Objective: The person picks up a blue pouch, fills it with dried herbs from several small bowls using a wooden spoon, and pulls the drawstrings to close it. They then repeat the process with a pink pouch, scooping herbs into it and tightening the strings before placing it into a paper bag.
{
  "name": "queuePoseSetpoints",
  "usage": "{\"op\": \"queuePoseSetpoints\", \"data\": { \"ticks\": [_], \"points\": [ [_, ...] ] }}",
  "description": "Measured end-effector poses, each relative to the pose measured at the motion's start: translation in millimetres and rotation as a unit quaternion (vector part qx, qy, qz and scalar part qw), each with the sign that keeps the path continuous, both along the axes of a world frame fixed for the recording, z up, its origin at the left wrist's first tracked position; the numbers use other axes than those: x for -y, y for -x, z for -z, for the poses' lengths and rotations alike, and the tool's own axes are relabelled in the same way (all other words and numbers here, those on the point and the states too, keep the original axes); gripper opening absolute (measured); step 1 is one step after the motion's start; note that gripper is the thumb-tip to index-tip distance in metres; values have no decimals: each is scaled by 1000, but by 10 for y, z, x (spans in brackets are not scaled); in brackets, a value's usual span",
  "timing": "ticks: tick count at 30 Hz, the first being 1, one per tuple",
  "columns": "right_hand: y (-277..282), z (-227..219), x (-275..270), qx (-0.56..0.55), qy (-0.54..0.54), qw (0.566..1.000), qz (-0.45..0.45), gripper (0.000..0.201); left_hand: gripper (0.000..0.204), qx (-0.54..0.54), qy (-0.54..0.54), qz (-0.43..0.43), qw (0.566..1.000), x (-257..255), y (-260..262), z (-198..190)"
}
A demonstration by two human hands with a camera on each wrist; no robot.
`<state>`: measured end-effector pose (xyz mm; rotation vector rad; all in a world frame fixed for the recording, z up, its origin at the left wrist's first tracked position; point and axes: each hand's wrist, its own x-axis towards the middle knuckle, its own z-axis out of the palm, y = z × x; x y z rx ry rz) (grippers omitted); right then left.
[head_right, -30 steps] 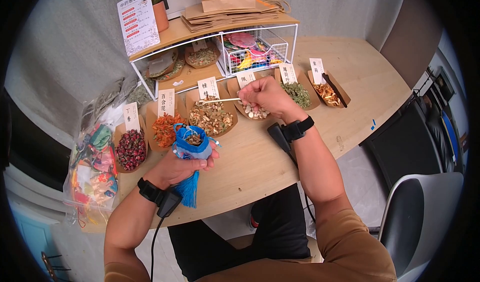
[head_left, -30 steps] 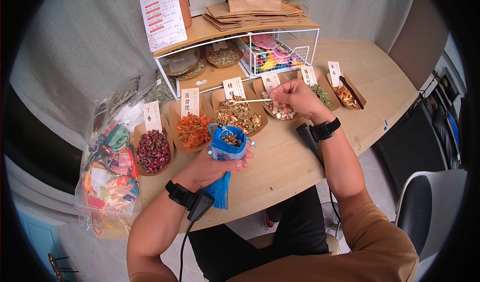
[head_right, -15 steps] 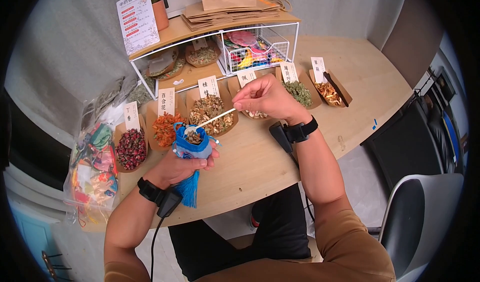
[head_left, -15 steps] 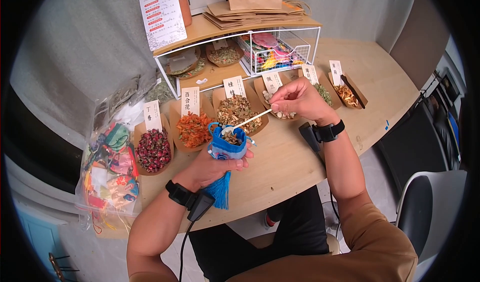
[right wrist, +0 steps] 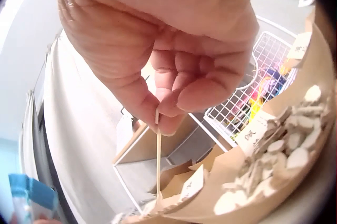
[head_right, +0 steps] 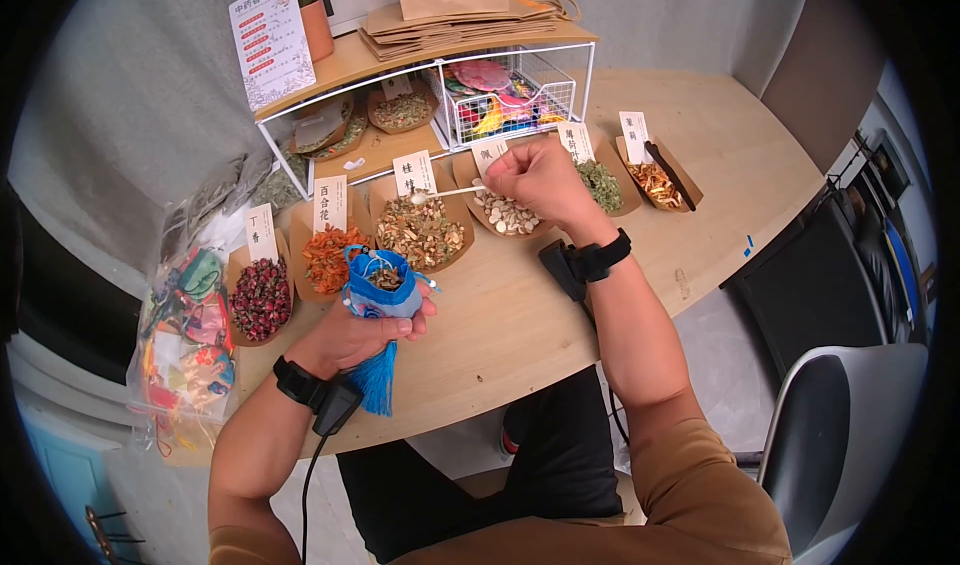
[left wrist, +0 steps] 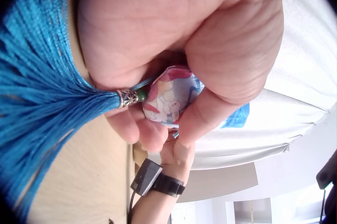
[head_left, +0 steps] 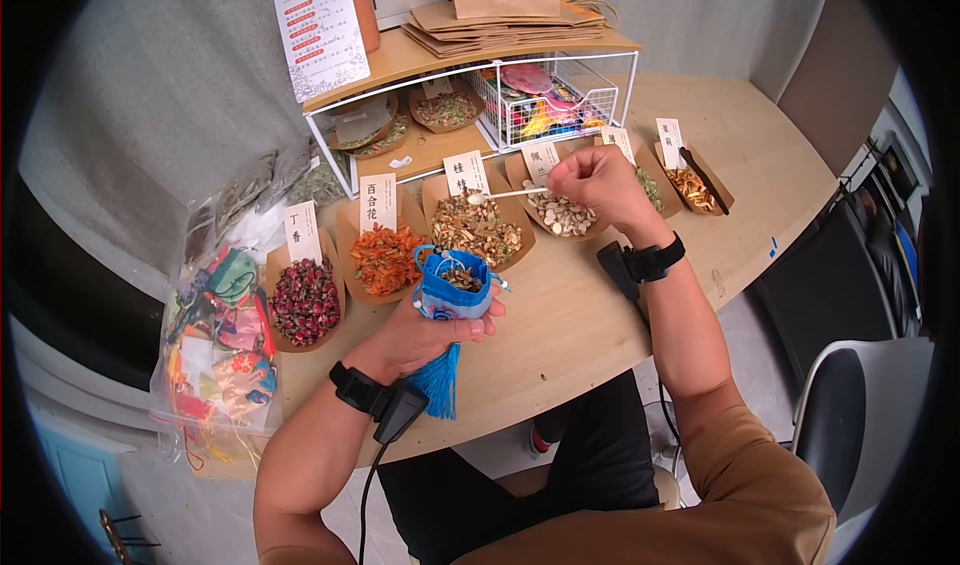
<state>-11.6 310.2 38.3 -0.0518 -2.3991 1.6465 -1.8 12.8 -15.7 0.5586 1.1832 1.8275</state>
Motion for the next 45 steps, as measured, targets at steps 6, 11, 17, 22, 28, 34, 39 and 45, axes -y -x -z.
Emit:
{"op": "queuePoseSetpoints", "data": {
  "ticks": [6, 11, 17, 22, 28, 34, 39, 45],
  "points": [
    [15, 53, -13, 39, -99, 994, -14, 5, 48, -3, -9, -10, 1000, -13, -31, -38],
    [23, 91, 39, 70, -98, 991, -56, 5, 48, -6, -18, -6, 1000, -15, -24, -28],
    [9, 89, 122, 134, -21, 985, -108, 9, 49, -5, -12, -1, 1000, -13, -9, -7],
    [26, 95, 89, 136, 19, 985, -106, 8, 50, 2, 1, 4, 1000, -4, -6, -20],
    [71, 135, 42, 140, 16, 986, -92, 5, 50, 4, 0, 1, 1000, -5, -12, -26],
    [82, 122, 23, 140, 25, 985, -93, 6, 49, 6, -2, 3, 1000, 2, -9, -21],
    [106, 156, -7, 137, 44, 986, -89, 7, 49, 4, -1, 3, 1000, -1, -11, -32],
    [80, 121, -32, 112, 88, 985, -99, 8, 49, 6, 1, 0, 1000, -2, -20, -51]
  ]
}}
